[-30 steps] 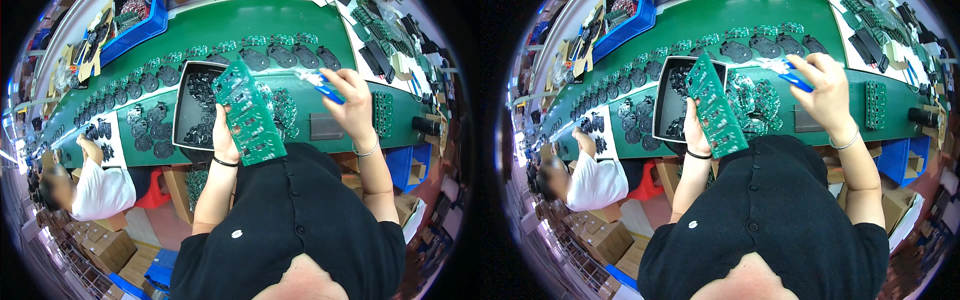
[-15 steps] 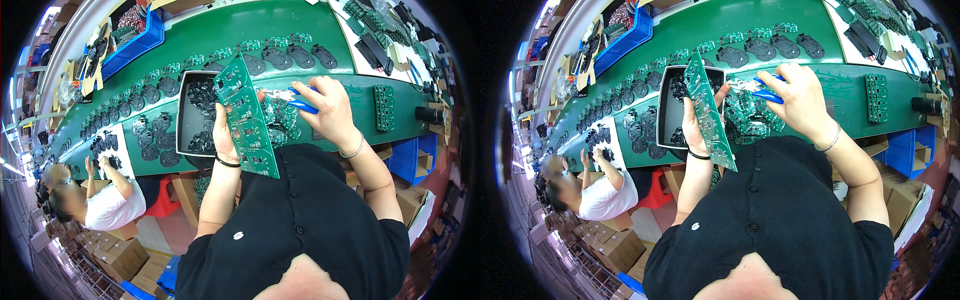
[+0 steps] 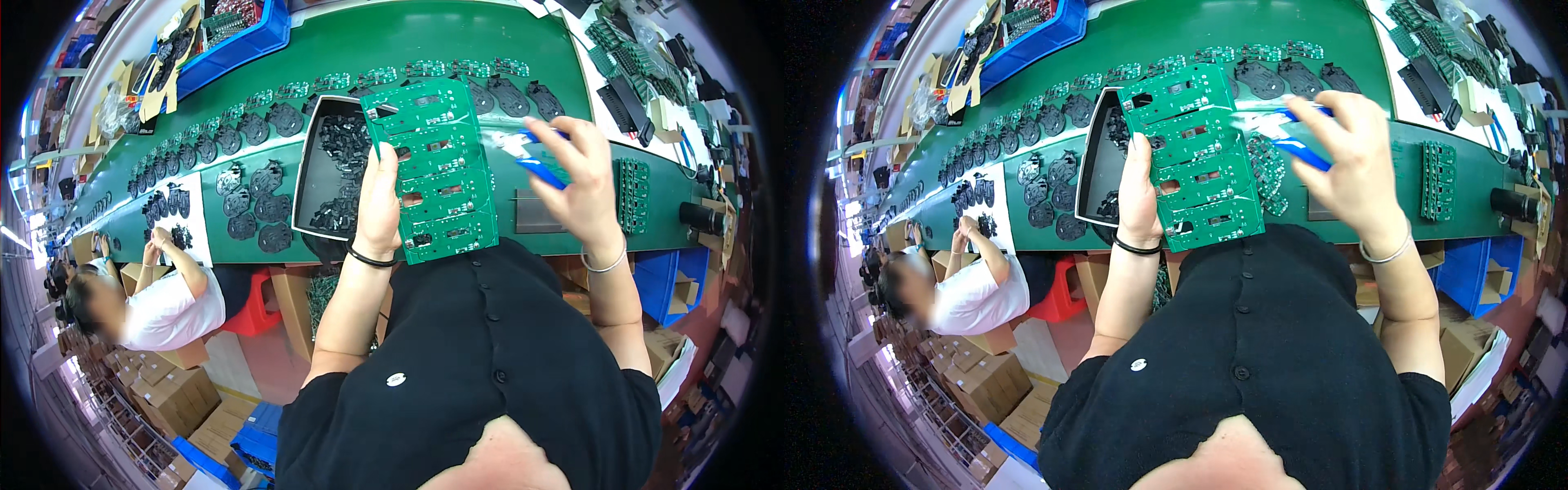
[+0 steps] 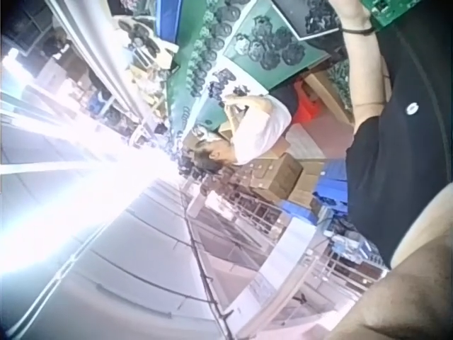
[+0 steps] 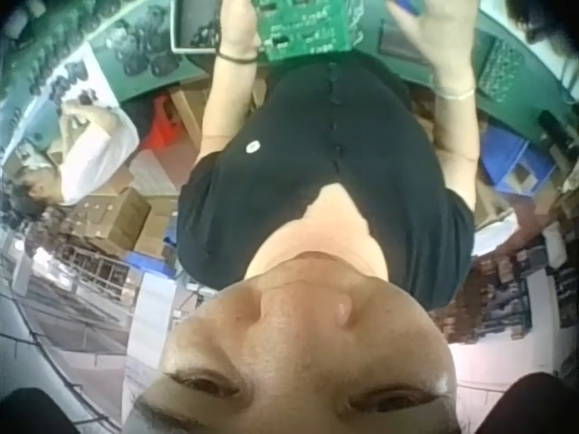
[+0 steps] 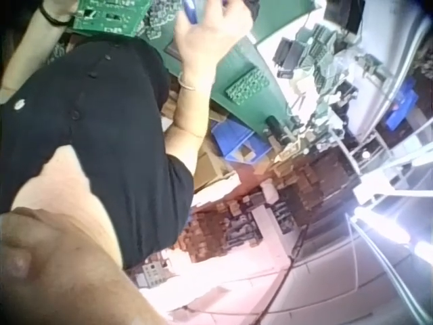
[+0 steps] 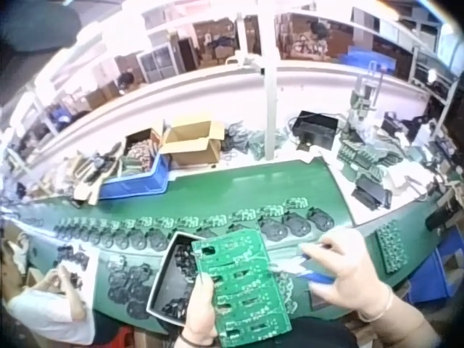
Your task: The person assembles computer mice by combining PCB boards and plastic components into mouse housings, taking parts from storage bins and using wire cutters to trim excess material.
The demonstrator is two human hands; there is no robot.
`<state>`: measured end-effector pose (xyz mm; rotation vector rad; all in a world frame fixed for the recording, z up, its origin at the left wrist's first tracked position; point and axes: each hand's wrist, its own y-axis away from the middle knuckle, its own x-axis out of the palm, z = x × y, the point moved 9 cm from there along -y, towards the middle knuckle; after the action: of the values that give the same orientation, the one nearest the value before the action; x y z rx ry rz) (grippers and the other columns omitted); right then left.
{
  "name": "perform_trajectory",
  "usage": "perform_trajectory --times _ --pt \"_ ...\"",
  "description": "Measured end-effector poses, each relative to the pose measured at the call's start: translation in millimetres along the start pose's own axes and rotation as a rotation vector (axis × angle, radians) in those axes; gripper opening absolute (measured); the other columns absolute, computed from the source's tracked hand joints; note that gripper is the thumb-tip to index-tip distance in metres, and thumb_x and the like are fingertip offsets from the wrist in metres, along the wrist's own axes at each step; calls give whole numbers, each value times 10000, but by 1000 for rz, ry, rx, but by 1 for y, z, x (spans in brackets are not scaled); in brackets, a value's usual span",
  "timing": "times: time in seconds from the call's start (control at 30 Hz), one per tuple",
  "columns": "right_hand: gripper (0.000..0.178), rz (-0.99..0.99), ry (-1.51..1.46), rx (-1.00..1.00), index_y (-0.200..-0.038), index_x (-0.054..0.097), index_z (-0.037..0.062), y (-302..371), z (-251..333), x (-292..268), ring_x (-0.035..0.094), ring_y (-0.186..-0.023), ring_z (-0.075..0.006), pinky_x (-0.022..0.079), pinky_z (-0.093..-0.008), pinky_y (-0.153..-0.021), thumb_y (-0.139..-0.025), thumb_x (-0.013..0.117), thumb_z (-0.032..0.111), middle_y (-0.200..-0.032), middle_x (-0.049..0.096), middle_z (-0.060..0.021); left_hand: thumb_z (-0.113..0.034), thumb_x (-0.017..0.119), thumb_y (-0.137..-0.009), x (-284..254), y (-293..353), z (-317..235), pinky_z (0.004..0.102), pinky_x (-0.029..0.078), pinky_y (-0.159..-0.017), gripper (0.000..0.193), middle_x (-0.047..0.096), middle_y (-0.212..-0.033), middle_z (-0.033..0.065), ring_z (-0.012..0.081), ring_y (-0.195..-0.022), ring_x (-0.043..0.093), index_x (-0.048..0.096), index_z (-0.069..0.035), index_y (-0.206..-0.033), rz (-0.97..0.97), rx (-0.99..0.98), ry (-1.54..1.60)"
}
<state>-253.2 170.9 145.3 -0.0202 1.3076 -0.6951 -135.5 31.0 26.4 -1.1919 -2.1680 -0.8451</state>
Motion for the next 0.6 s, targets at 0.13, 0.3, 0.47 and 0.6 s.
perform_trajectory --times 0.13,0.3,0.47,0.6 --pt "559 62 24 -112 -1114 582 122 -7 27 10 508 -933 -261 378 -390 -846 -570 715 116 -963 528 -93 -345 331 -975 -2 3 -5 294 549 -683 364 525 -1113 72 138 -904 577 410 -92 -1225 -86 61 -200" --pt "565 72 60 -143 -1118 575 123 -11 33 10 505 -935 -252 370 -383 -854 -573 723 128 -961 524 -86 -328 360 -971 5 6 -9 276 551 -657 342 520 -1085 59 124 -893 575 420 -100 -1218 -52 80 -214" --pt "566 106 98 -161 -1118 571 125 -14 35 9 498 -944 -250 364 -380 -861 -574 727 129 -964 521 -81 -325 363 -970 6 10 -14 277 559 -633 330 507 -1027 50 132 -883 573 433 -93 -1195 -114 76 -295" --pt "571 108 124 -168 -1122 568 128 -15 36 7 493 -952 -248 359 -381 -867 -574 728 128 -963 520 -79 -320 366 -970 6 7 -12 277 560 -636 326 503 -1025 53 130 -882 570 432 -93 -1194 -81 109 -249"
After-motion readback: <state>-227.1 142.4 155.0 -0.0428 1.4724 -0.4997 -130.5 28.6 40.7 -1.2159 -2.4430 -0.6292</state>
